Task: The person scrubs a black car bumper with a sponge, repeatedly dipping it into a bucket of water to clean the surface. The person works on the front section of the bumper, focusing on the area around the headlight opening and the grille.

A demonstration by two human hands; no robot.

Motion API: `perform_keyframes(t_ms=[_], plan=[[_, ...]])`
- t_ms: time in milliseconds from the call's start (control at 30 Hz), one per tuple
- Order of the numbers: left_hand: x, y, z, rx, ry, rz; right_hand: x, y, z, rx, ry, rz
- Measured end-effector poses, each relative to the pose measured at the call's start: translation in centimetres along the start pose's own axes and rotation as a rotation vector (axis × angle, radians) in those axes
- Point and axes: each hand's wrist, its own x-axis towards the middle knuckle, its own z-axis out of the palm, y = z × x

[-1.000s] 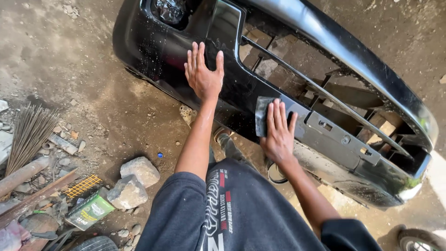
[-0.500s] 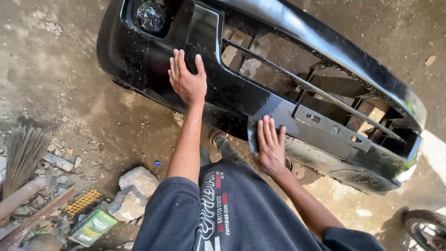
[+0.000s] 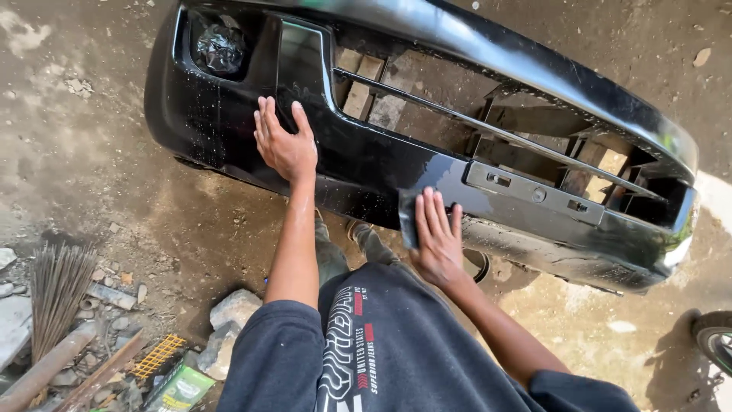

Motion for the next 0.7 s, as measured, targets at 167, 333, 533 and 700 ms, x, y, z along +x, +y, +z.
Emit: perform_keyframes(t_ms=[167,333,533,700], plan=[[-0.7,-0.4,-0.2,0.013,-0.004,0.000,8.0,-3.7,-2.9,0.121,0.207,-0.110],[-0.2,-0.4,0.1,-0.007,-0.002,0.025,3.0,-0.6,-1.3,0.038,0.140,-0.036],[-0.6,-0.3,-0.3,0.004,-0.013,0.029,3.6,1.9,-2.4,0.022,0.129,0.077],[-0.6,-0.5,0.0,0.002,-0.003,0.041,-1.4,-0.6,-1.4,-0.029,-0.087,0.235]])
